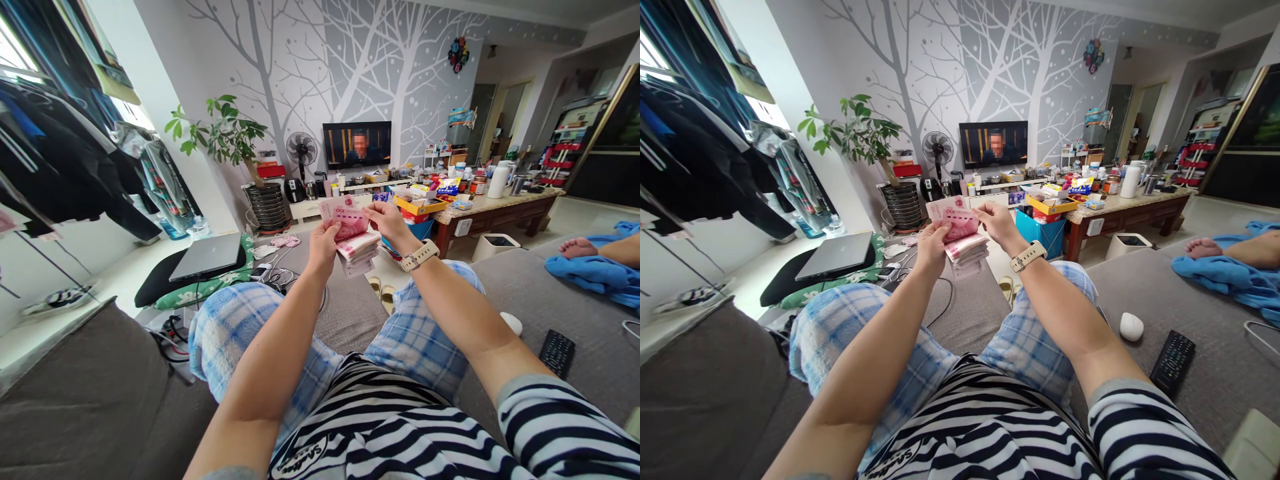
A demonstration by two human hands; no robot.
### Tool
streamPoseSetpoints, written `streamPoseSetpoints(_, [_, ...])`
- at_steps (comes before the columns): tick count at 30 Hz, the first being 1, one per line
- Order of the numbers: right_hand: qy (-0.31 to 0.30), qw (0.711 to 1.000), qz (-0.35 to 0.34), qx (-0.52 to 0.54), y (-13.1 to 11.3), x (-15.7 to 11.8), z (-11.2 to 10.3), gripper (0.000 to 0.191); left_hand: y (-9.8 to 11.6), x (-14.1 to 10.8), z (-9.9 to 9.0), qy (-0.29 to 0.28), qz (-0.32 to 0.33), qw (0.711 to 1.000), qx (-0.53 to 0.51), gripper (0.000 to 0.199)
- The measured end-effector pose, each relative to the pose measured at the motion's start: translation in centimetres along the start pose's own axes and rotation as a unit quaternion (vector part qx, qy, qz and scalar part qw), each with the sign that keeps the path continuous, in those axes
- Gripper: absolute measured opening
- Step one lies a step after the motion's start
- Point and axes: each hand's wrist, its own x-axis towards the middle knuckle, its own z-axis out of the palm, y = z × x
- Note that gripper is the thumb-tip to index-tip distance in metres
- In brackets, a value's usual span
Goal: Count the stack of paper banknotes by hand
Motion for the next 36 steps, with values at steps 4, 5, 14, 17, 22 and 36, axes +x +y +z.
streamPoseSetpoints(4, [-0.006,1.000,0.002,0.009,-0.1,-0.1,0.0,0.032,0.0,0.0,0.0,0.007,0.001,1.000,-0.002,0.018])
streamPoseSetpoints(5, [-0.008,1.000,0.003,0.014,-0.1,-0.1,0.0,0.032,0.1,0.0,-0.1,0.015,0.009,1.000,0.003,0.018])
streamPoseSetpoints(14, [-0.038,0.998,-0.007,0.052,-0.6,-0.2,0.1,0.032,-0.5,0.5,-0.6,0.060,0.046,0.997,0.033,0.028])
streamPoseSetpoints(17, [-0.042,0.998,-0.008,0.048,-0.9,-0.4,0.1,0.032,-0.7,0.6,-0.8,0.054,0.053,0.996,0.041,0.028])
streamPoseSetpoints(22, [-0.046,0.998,-0.008,0.050,-1.0,-0.4,0.2,0.034,-0.9,0.8,-1.0,0.068,0.052,0.994,0.065,0.029])
streamPoseSetpoints(36, [-0.060,0.996,-0.009,0.059,-1.3,-0.6,0.2,0.033,-0.8,0.9,-1.3,0.068,0.058,0.994,0.066,0.026])
